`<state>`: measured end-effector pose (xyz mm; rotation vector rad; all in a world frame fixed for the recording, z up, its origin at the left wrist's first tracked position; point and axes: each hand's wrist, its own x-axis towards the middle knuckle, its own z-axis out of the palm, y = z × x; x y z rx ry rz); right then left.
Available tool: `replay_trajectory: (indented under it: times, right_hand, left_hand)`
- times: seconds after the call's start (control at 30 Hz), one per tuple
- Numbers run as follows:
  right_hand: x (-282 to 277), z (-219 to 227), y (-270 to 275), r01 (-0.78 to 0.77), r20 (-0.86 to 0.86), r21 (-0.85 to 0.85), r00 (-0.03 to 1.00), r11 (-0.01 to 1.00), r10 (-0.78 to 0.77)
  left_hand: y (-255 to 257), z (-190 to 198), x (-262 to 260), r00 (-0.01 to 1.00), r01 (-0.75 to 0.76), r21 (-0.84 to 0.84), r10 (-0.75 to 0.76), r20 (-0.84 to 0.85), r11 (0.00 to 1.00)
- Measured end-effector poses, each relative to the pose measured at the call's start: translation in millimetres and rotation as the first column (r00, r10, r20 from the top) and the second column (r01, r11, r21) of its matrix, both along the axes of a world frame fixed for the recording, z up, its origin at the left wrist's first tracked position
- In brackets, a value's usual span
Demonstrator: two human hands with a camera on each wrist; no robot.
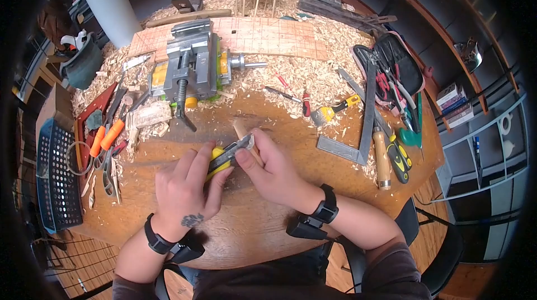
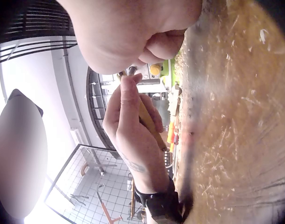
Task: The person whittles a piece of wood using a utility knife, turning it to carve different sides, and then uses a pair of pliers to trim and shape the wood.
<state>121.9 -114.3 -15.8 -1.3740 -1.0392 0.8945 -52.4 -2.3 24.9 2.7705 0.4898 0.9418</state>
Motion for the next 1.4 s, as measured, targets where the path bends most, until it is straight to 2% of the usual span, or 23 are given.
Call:
replay_trajectory:
  times: [0.17,0.27,0.33,0.47,0.53,0.63,0.77,0.83,0.87,0.97,1.13,1.23,1.27,1.33,1.4]
  right_hand:
    - [-9,8,3,0.033,-0.136,0.054,0.99,0.998,-0.026]
    - [-3,5,2,-0.027,-0.206,0.04,0.978,0.999,0.035]
    - [4,-1,1,-0.136,-0.309,0.062,0.939,0.989,0.149]
    - [3,3,2,-0.18,-0.308,0.107,0.929,0.978,0.205]
    - [6,2,-1,-0.226,-0.387,0.119,0.886,0.967,0.255]
    - [5,5,-1,-0.217,-0.325,0.12,0.913,0.969,0.245]
    - [5,5,-1,-0.234,-0.326,0.117,0.909,0.965,0.26]
    - [3,5,1,-0.193,-0.196,0.091,0.958,0.977,0.208]
    - [3,4,1,-0.193,-0.196,0.09,0.958,0.977,0.208]
    - [4,4,-1,-0.185,-0.257,0.039,0.948,0.982,0.189]
    - [3,6,-2,-0.125,-0.12,-0.032,0.985,0.992,0.121]
    - [2,5,-1,-0.105,-0.084,0.008,0.991,0.994,0.105]
    - [1,6,-1,-0.104,-0.083,0.008,0.991,0.995,0.104]
    - [-1,10,-1,-0.126,-0.206,-0.093,0.973,0.988,0.104]
    - [-5,9,1,-0.113,-0.217,-0.051,0.971,0.992,0.099]
  left_hand:
    - [-3,-1,2,0.999,-0.033,0.002,0.033,0.029,0.999]
    - [-1,-1,2,0.998,-0.018,-0.036,0.02,0.055,0.999]
    - [4,-1,1,0.998,0.051,-0.092,-0.046,0.053,0.994]
    - [8,1,-1,0.993,0.114,-0.161,-0.11,0.032,0.98]
    - [10,3,-2,0.987,0.158,-0.222,-0.155,0.029,0.962]
    - [14,4,-4,0.981,0.191,-0.249,-0.191,0.022,0.95]
    - [14,5,-5,0.981,0.188,-0.263,-0.192,0.01,0.946]
    - [12,4,-4,0.986,0.163,-0.24,-0.164,0.014,0.957]
    - [11,3,-4,0.986,0.163,-0.24,-0.164,0.014,0.957]
    - [9,3,-3,0.99,0.137,-0.196,-0.138,0.01,0.971]
    - [5,3,-1,0.997,0.079,-0.08,-0.08,0.001,0.994]
    - [3,3,-1,0.998,0.056,-0.057,-0.057,-0.003,0.997]
    - [2,3,0,0.998,0.057,-0.057,-0.057,-0.002,0.997]
    - [1,3,0,0.999,0.028,-0.04,-0.028,0.017,0.999]
    - [1,3,0,1.0,0.023,-0.038,-0.022,0.015,0.999]
